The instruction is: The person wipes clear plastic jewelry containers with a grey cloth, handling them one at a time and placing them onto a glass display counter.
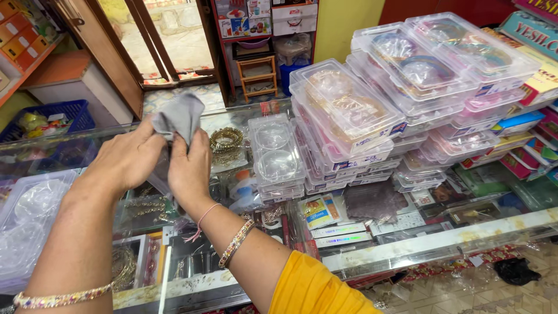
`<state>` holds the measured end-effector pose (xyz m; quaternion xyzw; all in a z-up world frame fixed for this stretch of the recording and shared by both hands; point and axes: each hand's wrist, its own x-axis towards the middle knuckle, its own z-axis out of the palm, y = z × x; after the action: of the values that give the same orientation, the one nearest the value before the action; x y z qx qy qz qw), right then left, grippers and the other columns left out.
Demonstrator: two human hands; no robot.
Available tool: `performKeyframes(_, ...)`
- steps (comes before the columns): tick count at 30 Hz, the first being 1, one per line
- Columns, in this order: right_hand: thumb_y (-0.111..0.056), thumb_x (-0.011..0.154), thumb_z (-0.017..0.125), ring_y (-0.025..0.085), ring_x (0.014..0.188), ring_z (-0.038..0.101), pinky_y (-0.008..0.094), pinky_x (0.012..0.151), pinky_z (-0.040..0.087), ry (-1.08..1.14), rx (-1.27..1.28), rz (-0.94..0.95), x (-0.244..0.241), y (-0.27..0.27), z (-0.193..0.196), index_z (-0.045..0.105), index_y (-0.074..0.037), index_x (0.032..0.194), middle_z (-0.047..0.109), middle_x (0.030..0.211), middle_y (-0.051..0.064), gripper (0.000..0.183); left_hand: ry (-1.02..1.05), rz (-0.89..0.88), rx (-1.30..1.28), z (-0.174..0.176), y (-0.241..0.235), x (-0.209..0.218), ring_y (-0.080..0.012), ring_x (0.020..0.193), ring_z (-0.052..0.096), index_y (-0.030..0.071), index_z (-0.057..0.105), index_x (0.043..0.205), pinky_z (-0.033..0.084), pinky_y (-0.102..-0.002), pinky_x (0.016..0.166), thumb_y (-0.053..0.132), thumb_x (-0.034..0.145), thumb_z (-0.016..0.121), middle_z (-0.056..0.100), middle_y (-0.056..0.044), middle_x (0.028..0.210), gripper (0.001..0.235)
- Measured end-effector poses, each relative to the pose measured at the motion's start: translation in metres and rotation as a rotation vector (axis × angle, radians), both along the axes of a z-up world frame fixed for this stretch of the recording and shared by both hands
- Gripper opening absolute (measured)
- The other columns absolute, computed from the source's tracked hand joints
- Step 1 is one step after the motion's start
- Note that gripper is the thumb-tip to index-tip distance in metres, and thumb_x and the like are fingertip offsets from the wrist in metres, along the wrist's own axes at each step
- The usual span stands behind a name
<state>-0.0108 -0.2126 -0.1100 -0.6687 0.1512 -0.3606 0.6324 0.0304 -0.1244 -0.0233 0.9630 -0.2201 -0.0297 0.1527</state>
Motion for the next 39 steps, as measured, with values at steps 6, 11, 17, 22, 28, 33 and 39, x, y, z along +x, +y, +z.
performKeyframes(6,0.012,0.087,0.044,0.04,0.143,0.04,0.047,0.119,0.031,-0.18,0.022,-0.112,-0.021,0.015,-0.003,0.03,-0.004,0.153,0.042,0.151,0.026,0.069,0.021,0.015,-0.091,0.008,-0.008,-0.007,-0.0501,0.128,0.052,0.017,0.051,0.135,0.039,-0.056,0.106,0.05,0.104,0.026,0.062,-0.028,0.133,0.052)
performKeyframes(11,0.002,0.101,0.046,0.037,0.143,0.045,0.046,0.122,0.03,-0.248,0.065,-0.026,-0.042,0.035,0.023,0.048,-0.004,0.149,0.051,0.15,0.022,0.048,-0.02,-0.024,-0.211,-0.002,-0.006,-0.003,-0.0498,0.131,0.046,0.017,0.046,0.144,0.036,-0.055,0.108,0.053,0.104,0.022,0.054,-0.026,0.141,0.06)
performKeyframes(17,-0.003,0.103,0.049,0.036,0.138,0.054,0.042,0.117,0.04,-0.269,0.024,-0.044,-0.024,0.027,0.004,0.058,-0.002,0.141,0.057,0.144,0.021,0.04,0.039,0.04,-0.161,0.006,-0.008,-0.015,-0.0494,0.135,0.045,0.022,0.046,0.149,0.034,-0.058,0.112,0.059,0.101,0.015,0.055,-0.026,0.142,0.068)
performKeyframes(22,-0.003,0.098,0.05,0.036,0.134,0.055,0.04,0.113,0.042,-0.016,0.111,-0.128,-0.018,0.027,-0.024,0.059,-0.003,0.141,0.058,0.14,0.023,0.043,0.054,0.052,-0.139,0.012,-0.01,-0.014,-0.0486,0.136,0.044,0.024,0.045,0.149,0.033,-0.058,0.113,0.062,0.098,0.016,0.054,-0.024,0.144,0.07)
performKeyframes(28,0.002,0.102,0.047,0.043,0.15,0.037,0.045,0.121,0.032,-0.243,-0.048,0.011,-0.03,0.041,0.008,0.051,0.0,0.15,0.04,0.157,0.03,0.048,0.031,0.048,-0.131,0.005,-0.008,-0.002,-0.048,0.136,0.045,0.02,0.041,0.151,0.034,-0.053,0.114,0.065,0.1,0.019,0.053,-0.026,0.144,0.071)
performKeyframes(33,0.001,0.101,0.044,0.04,0.151,0.041,0.042,0.119,0.04,-0.302,-0.022,0.068,-0.033,0.04,0.001,0.051,-0.005,0.15,0.042,0.156,0.028,0.049,0.068,0.078,-0.105,0.007,-0.005,-0.007,-0.0498,0.131,0.051,0.022,0.048,0.145,0.038,-0.055,0.111,0.063,0.1,0.02,0.062,-0.028,0.134,0.067)
performKeyframes(39,0.004,0.094,0.048,0.043,0.146,0.04,0.044,0.118,0.034,0.013,0.033,-0.118,-0.033,0.036,-0.044,0.054,-0.011,0.148,0.041,0.153,0.027,0.056,0.027,0.038,-0.114,0.014,-0.006,-0.015,-0.0504,0.126,0.054,0.021,0.05,0.141,0.04,-0.056,0.107,0.064,0.1,0.02,0.063,-0.028,0.13,0.067)
